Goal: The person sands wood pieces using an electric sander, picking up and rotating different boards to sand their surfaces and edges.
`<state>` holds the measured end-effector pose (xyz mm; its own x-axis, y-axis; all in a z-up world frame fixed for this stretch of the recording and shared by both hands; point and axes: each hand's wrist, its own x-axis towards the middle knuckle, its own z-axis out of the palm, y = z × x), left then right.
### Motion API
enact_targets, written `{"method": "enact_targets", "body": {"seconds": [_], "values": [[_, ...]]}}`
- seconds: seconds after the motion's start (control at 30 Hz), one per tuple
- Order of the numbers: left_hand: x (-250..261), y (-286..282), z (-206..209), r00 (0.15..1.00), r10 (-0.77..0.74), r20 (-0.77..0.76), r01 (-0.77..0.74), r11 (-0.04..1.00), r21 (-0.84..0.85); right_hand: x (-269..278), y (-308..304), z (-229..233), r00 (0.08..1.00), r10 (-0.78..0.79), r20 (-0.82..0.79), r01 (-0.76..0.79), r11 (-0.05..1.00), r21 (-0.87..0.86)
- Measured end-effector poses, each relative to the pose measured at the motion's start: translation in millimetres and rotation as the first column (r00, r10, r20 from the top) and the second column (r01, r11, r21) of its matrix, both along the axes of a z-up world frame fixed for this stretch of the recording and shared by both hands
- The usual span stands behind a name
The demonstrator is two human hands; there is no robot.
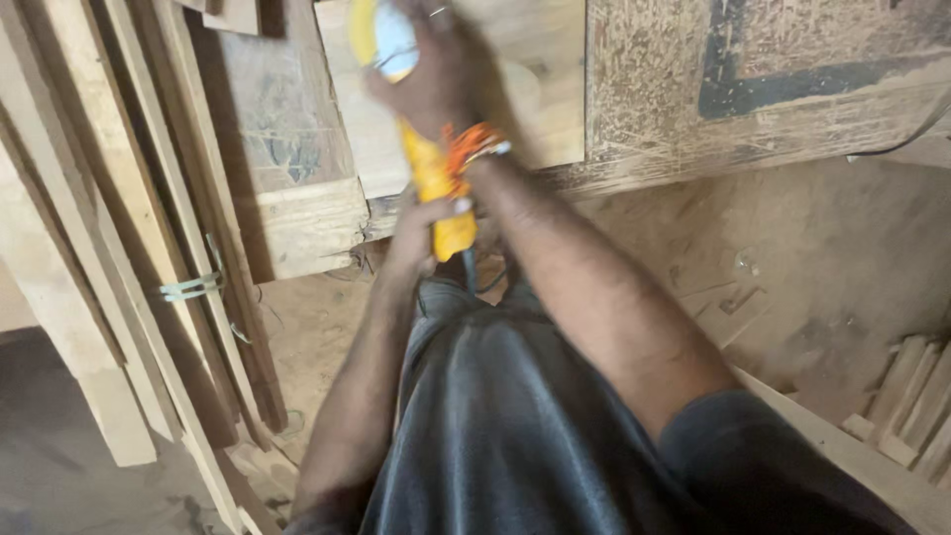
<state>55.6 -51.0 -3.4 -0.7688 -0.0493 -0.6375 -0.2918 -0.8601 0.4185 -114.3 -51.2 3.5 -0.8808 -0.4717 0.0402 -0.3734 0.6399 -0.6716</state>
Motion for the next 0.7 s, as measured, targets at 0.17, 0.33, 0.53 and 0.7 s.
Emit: {"method": "enact_targets", "body": {"seconds": [0.17, 0.33, 0.53, 0.7], "values": [[42.9, 4.6, -0.6, 1.000, 0.015, 0.014, -0.015, 0.999, -0.050, 42.9, 4.2, 0.7, 0.992, 0.080, 0.100, -0.071, 0.993, -0.092], [14.3, 61.1, 9.8, 0.997, -0.080, 0.008, 0.080, 0.997, -0.021, 13.7, 82.9, 6.5, 0.999, 0.017, -0.028, -0.016, 0.999, 0.034], [-56.8, 134.2, 21.0, 0.963, -0.262, 0.062, 0.265, 0.963, -0.057, -55.4, 187.6, 34.0, 0.997, -0.025, -0.075, 0.028, 0.999, 0.044], [-80.3, 173.6, 23.0, 0.977, -0.160, -0.138, 0.145, 0.983, -0.117, -83.1, 239.5, 60.5, 0.904, -0.163, 0.395, 0.253, 0.949, -0.190]]}}
